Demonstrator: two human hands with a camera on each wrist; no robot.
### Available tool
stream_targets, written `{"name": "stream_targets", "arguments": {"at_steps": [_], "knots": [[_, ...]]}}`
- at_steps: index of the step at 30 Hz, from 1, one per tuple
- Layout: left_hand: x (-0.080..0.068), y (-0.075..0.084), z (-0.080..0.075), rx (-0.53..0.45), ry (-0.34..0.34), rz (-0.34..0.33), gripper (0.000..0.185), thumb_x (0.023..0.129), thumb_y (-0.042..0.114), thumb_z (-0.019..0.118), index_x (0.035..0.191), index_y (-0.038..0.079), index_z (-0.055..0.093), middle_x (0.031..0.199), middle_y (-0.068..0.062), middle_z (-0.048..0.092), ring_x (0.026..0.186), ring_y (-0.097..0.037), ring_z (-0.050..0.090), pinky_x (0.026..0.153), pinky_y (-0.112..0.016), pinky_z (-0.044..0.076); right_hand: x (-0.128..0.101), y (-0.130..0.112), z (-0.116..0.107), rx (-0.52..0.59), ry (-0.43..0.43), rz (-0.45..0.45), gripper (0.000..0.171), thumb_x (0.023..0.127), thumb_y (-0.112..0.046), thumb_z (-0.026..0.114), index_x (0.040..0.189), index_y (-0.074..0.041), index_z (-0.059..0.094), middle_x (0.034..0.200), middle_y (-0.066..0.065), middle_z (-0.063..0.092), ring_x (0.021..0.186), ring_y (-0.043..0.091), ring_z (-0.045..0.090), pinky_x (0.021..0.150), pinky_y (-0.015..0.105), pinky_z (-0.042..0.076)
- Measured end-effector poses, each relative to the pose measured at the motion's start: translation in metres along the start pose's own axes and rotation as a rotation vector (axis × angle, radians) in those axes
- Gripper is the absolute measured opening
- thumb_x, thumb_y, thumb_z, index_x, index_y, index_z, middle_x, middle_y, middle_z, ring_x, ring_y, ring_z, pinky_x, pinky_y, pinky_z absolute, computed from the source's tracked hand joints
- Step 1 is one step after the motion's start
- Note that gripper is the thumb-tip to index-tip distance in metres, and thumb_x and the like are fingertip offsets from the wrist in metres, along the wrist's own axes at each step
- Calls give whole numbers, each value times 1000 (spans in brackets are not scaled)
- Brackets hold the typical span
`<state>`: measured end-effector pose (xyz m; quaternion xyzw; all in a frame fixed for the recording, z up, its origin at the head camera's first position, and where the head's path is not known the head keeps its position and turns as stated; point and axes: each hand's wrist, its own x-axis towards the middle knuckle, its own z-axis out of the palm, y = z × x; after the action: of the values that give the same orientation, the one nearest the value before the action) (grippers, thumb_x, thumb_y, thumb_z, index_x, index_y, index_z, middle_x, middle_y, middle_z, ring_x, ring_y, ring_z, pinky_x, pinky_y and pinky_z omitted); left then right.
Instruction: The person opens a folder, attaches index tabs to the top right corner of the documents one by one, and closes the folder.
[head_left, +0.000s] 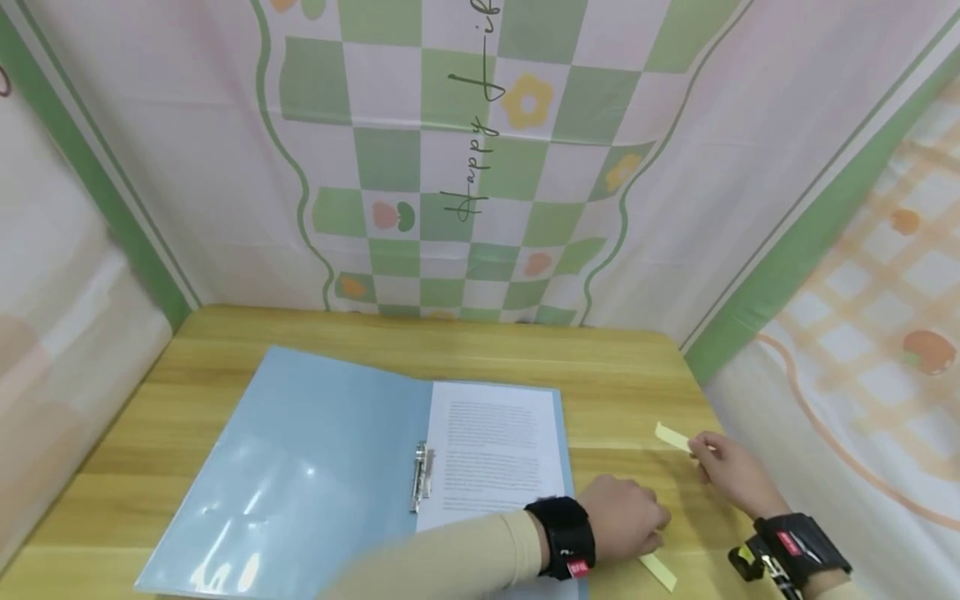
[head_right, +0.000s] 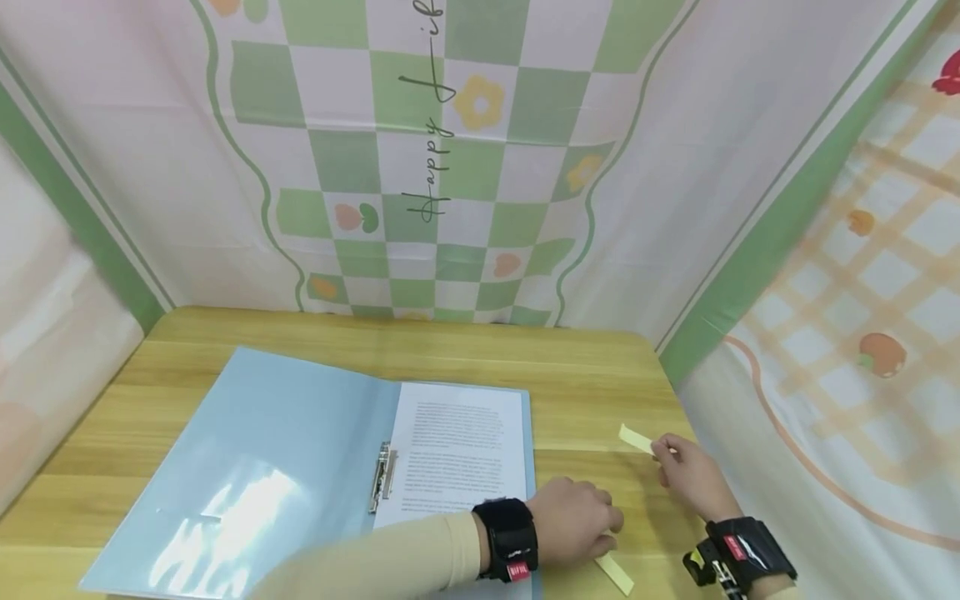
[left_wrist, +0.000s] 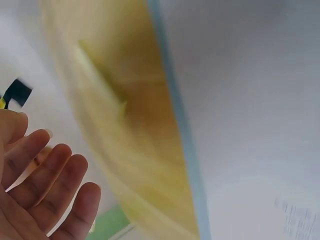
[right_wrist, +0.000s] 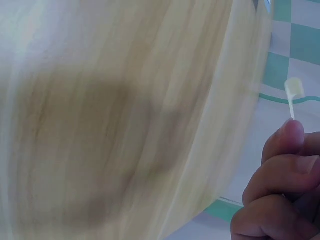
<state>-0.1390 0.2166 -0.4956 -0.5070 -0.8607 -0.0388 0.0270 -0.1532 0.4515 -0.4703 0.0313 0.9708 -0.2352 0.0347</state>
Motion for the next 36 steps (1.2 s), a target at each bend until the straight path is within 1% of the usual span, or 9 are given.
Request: {"name": "stream_targets", "arguments": {"at_steps": [2, 4, 7, 12, 16, 20, 25, 30, 36], "knots": [[-4, -6, -12, -20, 10, -19, 12, 98, 50, 63, 96, 39, 67, 84, 21, 56, 64, 4, 45, 49, -17, 36, 2, -2, -1, 2, -2, -10, 43, 111, -39, 37, 92, -6, 56, 68, 4, 55, 54, 15, 41, 51, 30, 33], [-7, -14, -22, -57, -1, -43, 12, 98, 48, 64, 96, 37, 67, 84, 21, 55, 63, 4, 44, 49, -17, 37, 4, -5, -1, 9, -2, -17, 43, 112, -39, 36, 92, -6, 55, 68, 4, 55, 53, 14, 40, 51, 30, 33], [-15, -27, -34, -66, -1, -76, 14, 98, 48, 63, 94, 36, 67, 82, 20, 55, 62, 3, 46, 50, -18, 37, 6, -12, -2, 21, 5, -43, 41, 112, -38, 36, 91, -7, 54, 67, 4, 54, 51, 14, 38, 50, 31, 33], [-29, -57, -43, -77, 39, -123, 14, 97, 47, 66, 100, 35, 72, 88, 19, 63, 68, 1, 53, 53, -21, 41, 11, -24, -2, 39, 32, -94, 37, 111, -35, 41, 89, -9, 55, 66, 6, 55, 49, 13, 37, 48, 30, 33], [-37, -85, -39, -98, 59, -167, 18, 97, 45, 68, 106, 31, 74, 95, 15, 68, 77, -2, 61, 56, -23, 47, 16, -31, 2, 35, 44, -121, 35, 111, -35, 42, 89, -11, 56, 66, 4, 56, 48, 12, 38, 47, 29, 33], [-41, -115, -29, -109, 40, -253, 26, 95, 46, 70, 115, 29, 73, 103, 11, 71, 85, -5, 65, 62, -25, 51, 23, -38, 6, 48, 22, -128, 35, 111, -36, 41, 90, -11, 55, 65, 3, 56, 48, 12, 39, 47, 29, 34], [-42, -147, -11, -54, 11, -354, 38, 92, 52, 72, 120, 27, 70, 106, 7, 71, 90, -11, 66, 67, -32, 55, 33, -51, 12, 60, -2, -153, 35, 111, -35, 40, 91, -10, 54, 66, 4, 55, 51, 14, 40, 49, 30, 35], [-41, -164, 2, -30, -32, -432, 49, 88, 57, 74, 121, 21, 69, 108, 1, 69, 95, -18, 66, 70, -38, 57, 42, -66, 18, 67, 0, -173, 33, 111, -33, 42, 90, -11, 53, 67, 4, 56, 50, 13, 40, 47, 29, 34], [-46, -171, 13, 12, -60, -477, 59, 82, 65, 75, 119, 18, 68, 112, -3, 67, 104, -22, 63, 80, -40, 55, 54, -79, 29, 99, -29, -211, 30, 110, -28, 45, 87, -11, 55, 67, 7, 58, 51, 15, 43, 48, 29, 37]]}}
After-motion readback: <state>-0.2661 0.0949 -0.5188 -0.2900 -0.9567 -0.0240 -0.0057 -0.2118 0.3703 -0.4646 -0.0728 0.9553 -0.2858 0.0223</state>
